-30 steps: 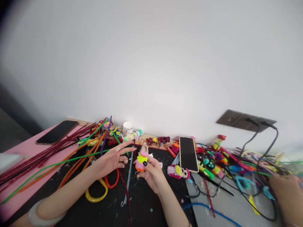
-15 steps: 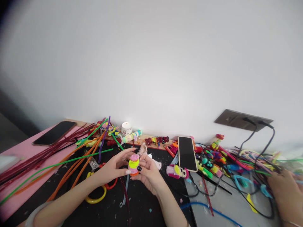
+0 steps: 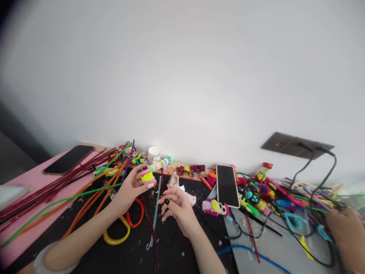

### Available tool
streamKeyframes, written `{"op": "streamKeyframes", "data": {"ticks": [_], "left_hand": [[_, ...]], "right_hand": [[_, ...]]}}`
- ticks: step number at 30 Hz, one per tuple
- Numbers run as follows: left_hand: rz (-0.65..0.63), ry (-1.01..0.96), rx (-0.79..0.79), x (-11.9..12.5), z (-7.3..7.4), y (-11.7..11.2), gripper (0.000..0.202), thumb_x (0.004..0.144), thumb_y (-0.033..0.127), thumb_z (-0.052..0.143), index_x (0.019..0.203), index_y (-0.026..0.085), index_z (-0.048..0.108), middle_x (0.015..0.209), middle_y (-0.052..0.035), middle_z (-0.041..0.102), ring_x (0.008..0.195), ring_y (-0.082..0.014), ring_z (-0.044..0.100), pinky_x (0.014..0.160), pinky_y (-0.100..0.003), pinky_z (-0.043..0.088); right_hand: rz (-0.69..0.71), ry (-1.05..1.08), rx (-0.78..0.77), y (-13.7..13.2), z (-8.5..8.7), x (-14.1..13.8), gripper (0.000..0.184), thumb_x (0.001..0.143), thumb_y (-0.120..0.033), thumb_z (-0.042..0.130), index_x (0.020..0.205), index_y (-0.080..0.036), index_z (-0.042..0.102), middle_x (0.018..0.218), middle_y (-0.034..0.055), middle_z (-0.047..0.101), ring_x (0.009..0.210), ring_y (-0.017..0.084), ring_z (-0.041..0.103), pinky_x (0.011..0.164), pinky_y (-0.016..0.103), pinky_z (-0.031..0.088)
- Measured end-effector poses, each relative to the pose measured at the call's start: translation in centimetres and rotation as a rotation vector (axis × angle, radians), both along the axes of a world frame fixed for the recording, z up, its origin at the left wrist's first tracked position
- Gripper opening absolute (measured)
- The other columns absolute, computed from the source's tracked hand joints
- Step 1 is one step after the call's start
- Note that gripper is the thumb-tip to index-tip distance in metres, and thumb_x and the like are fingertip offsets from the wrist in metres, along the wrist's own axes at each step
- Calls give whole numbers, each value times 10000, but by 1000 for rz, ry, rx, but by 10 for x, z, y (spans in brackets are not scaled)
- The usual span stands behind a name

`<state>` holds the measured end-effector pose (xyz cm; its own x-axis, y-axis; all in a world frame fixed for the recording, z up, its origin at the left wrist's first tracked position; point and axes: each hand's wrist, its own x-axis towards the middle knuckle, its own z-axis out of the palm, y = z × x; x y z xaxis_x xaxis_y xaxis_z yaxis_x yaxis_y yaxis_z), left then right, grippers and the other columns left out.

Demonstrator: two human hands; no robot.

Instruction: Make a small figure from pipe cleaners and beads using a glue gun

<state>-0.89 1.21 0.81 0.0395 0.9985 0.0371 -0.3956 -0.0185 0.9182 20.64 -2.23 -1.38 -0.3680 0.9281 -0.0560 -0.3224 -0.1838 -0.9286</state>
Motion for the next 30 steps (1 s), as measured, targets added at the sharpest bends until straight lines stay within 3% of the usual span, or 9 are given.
{"op": "streamKeyframes", "data": {"ticks": [2,5,8,11,14,17,22,25,30], "left_hand": [[81,34,9,-2,1,4,756,652,267,994,1284,250,579,1189,-64,764,1120,-286,784,1091,-494,599],[135,73,22,-3,-2,7,734,651,277,984,1247,259,556,1142,-46,744,1088,-277,789,1073,-504,609],[158,119,27,-2,-8,7,725,663,292,971,1253,262,550,1098,-22,712,1005,-253,796,1051,-504,614],[162,185,23,-1,-12,7,710,687,293,958,1266,252,549,1122,-34,695,992,-249,793,1030,-491,621],[149,204,9,-2,-11,7,696,708,314,949,1269,248,543,1186,-71,698,1046,-277,792,1004,-488,634],[167,184,1,-2,-8,8,702,702,340,950,1263,246,538,1248,-105,701,1097,-301,786,1003,-499,636],[294,106,-3,-5,-5,11,715,690,376,961,1256,240,546,1317,-133,712,1218,-322,750,1072,-501,599],[323,68,-24,-7,-1,10,678,717,395,956,1250,250,562,1387,-129,700,1221,-320,739,999,-458,620],[386,-76,-95,-10,5,10,623,751,409,945,1231,263,576,1267,-50,722,1171,-291,720,864,-357,619]], "right_hand": [[-23,-229,114,-4,2,-3,295,879,-471,839,977,-235,691,751,-13,716,526,134,568,490,246,467],[-50,-704,405,-15,3,-11,121,850,-319,793,904,-237,722,600,-63,581,520,133,496,555,260,392],[-31,-1063,581,-25,5,-20,172,796,-287,814,949,-244,749,590,-64,570,575,162,549,614,273,381],[-3,-1196,633,-31,4,-27,106,790,-231,762,890,-241,729,600,-50,591,589,168,564,623,276,368],[12,-1117,599,-31,3,-28,96,771,-159,677,826,-237,675,571,-66,539,549,147,520,611,273,350],[-22,-873,484,-26,4,-23,94,768,-164,639,811,-239,603,585,-76,514,528,130,493,581,259,357],[-71,-401,153,-15,5,-16,197,797,-308,753,822,-252,565,636,-39,645,473,123,534,472,237,406],[-56,-218,15,-9,4,-13,354,774,-430,862,831,-256,558,636,-37,683,377,125,543,383,244,430],[-172,-199,5,0,2,-3,471,796,-617,876,822,-248,583,528,-51,641,258,56,333,306,186,183]]}}
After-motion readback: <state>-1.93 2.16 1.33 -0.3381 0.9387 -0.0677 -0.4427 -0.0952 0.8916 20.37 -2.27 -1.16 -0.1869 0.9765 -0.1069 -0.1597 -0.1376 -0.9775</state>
